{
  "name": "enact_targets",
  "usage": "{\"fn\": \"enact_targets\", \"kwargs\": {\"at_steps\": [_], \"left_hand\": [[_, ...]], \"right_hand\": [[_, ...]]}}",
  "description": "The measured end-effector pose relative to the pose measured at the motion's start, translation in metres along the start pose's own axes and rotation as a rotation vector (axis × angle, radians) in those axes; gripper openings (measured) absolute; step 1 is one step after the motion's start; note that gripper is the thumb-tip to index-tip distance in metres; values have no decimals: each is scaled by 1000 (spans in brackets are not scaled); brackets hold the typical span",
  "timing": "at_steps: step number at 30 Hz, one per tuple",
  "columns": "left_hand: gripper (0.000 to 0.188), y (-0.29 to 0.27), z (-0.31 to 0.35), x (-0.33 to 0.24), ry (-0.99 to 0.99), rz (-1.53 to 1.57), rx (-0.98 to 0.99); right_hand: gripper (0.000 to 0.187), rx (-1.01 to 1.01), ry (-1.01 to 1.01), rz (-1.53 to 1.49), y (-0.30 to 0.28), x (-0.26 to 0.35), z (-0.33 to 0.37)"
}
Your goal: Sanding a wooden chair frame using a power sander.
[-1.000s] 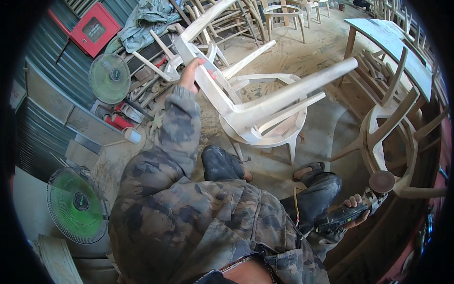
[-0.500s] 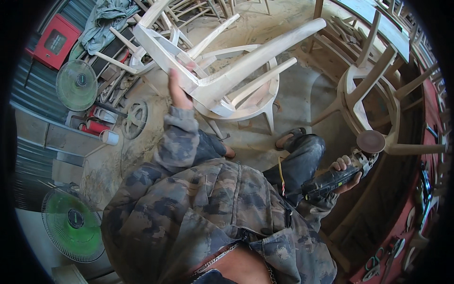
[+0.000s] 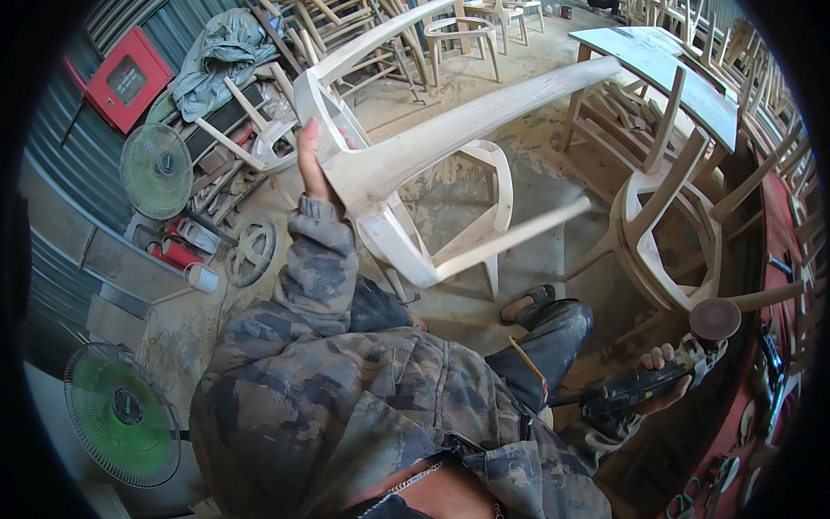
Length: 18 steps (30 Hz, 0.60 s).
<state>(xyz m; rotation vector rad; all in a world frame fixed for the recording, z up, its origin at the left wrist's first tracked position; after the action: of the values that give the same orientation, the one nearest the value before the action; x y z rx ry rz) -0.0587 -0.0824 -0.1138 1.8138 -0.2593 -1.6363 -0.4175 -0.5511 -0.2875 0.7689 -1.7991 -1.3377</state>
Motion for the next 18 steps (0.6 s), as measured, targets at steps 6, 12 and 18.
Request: {"fn": "enact_targets", "kwargs": {"at_steps": [6,12,18], "left_hand": [[57,3,12,-34,-97,-39,107],[63,6,63,-51,-169,-121,184],[57,-9,81,-27,-202,-85,310]], "right_hand": [[49,-246,-72,393,32,11,16],[39,-612,44,1041,112,-50,5],[37,-550,350,930,99,-135,-43]]}}
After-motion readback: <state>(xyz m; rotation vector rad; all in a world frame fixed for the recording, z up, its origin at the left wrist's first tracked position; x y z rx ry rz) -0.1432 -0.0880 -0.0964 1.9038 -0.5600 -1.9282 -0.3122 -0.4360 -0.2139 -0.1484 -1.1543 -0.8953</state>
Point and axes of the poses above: each hand's wrist, its own z-axis away from the middle knuckle, its own y-axis out of the palm, x = y × z, the point moved 2 cm from there along -z, towards the middle knuckle, and after that the axes turned 15 degrees about -x, right-handed, at the moved point
